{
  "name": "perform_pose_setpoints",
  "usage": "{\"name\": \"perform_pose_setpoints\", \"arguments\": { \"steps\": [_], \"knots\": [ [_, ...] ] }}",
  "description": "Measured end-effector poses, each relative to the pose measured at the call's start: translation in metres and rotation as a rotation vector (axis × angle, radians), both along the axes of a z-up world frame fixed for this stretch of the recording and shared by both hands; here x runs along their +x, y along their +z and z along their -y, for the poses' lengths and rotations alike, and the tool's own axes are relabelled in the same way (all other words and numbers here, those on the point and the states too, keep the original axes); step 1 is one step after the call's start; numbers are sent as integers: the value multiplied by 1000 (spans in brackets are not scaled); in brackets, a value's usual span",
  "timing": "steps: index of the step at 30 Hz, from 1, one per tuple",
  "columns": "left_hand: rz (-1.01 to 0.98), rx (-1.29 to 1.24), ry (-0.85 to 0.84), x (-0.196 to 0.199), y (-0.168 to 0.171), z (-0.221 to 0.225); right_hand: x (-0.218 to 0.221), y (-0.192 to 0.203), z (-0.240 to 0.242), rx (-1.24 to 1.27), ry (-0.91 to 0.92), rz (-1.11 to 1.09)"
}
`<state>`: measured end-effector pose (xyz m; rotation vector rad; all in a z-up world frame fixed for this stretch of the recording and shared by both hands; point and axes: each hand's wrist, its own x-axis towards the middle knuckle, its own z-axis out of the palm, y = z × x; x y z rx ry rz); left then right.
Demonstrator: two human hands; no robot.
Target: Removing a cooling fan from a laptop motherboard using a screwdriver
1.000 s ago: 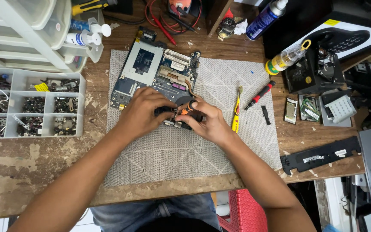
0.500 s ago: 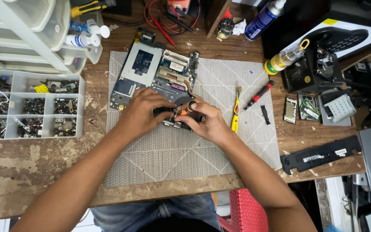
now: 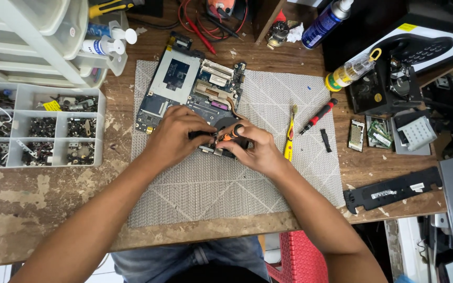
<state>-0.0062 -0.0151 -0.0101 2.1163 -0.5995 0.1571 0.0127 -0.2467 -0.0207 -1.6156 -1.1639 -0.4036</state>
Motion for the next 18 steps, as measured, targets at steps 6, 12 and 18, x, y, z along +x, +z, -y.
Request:
{"name": "perform_pose_setpoints", "arguments": {
  "steps": [6, 12, 18],
  "knots": [
    [1, -9, -5, 0, -3, 0, -2, 10, -2, -26, -13, 5],
    [-4, -23, -6, 1, -4, 1, -7, 24, -8, -27, -11, -29],
    [-1, -18, 2, 1, -5, 0, -9, 31, -10, -28, -17, -25]
  ]
}}
